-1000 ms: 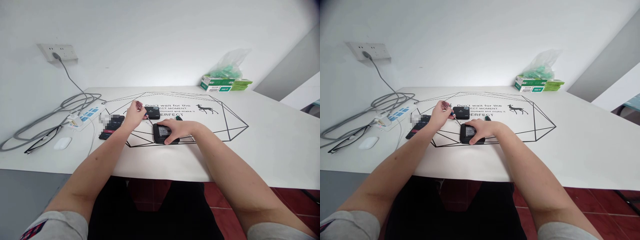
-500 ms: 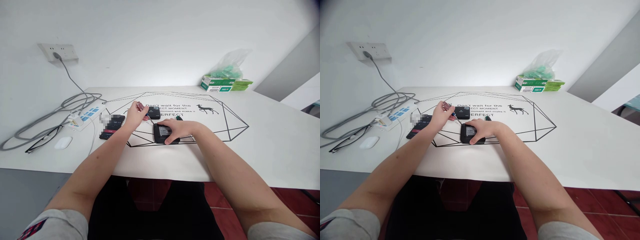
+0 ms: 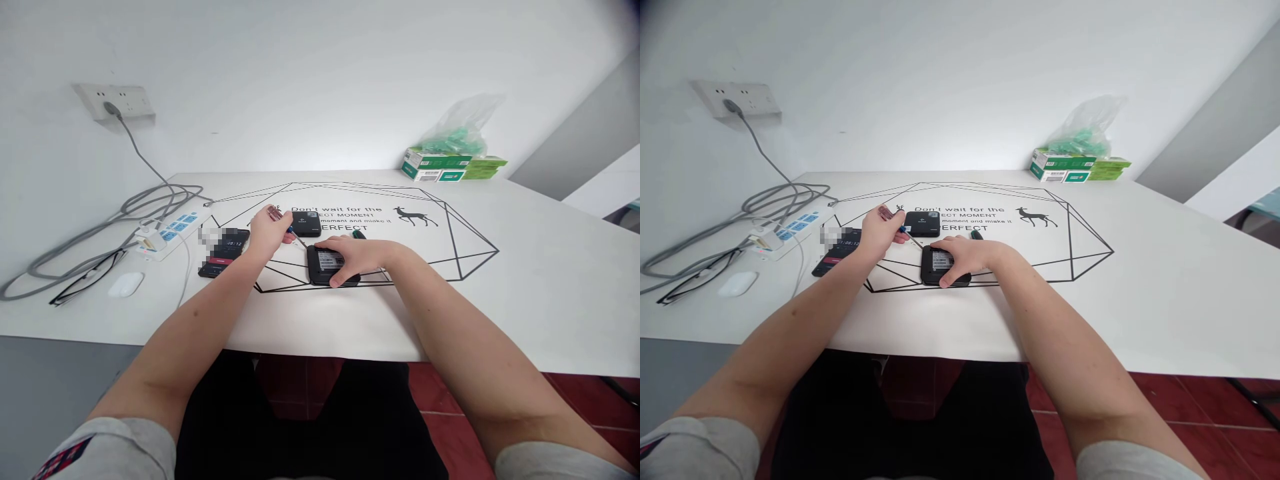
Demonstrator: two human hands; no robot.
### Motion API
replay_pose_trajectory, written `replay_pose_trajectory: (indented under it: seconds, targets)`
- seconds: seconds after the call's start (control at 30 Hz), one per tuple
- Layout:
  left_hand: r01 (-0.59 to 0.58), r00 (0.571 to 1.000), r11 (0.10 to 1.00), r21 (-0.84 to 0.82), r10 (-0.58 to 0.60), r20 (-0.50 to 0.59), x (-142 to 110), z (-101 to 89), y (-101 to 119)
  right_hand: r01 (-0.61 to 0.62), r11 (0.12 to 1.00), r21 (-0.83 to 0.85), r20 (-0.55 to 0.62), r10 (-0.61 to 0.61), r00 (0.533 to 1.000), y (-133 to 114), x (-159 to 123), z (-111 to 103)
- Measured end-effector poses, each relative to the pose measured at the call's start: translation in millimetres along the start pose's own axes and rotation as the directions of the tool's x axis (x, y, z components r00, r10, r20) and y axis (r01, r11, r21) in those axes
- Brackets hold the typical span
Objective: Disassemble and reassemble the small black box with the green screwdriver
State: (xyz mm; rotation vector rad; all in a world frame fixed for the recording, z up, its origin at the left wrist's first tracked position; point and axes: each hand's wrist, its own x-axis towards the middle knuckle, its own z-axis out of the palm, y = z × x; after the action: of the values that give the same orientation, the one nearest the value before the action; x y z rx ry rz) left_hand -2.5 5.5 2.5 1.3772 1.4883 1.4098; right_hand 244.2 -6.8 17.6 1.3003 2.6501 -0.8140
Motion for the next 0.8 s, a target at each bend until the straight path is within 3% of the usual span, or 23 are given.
replay_pose_trajectory:
  seconds: [0.23, 0.43, 0.53, 0.7, 0.8]
  targets:
    - [0.0, 1.0, 1.0, 0.006, 0.0, -0.029, -2, 0.7, 3, -0.003, 1.0, -0.008, -0.001, 0.003, 1.0, -2, -1, -1]
    - [-0.215, 0.976, 0.976, -0.015, 0.216, 0.011, -17, 0.9, 5, 0.0, 1.0, -0.021, -0.001, 0.0, 1.0, -1, -1, 0]
    - [-0.244, 0.97, 0.969, -0.048, 0.245, 0.009, -20, 2.4, 1, 0.004, 1.0, -0.018, 0.005, -0.003, 1.0, 0, 0, 1]
    - [-0.293, 0.951, 0.956, 0.002, 0.291, 0.101, -21, 7.3, -7, 0.0, 1.0, 0.006, -0.002, 0.0, 1.0, -1, 0, 1]
    - [-0.311, 0.95, 0.95, 0.023, 0.31, 0.046, -18, 8.1, -7, 0.001, 1.0, 0.001, -0.001, -0.001, 1.0, -2, -1, 1]
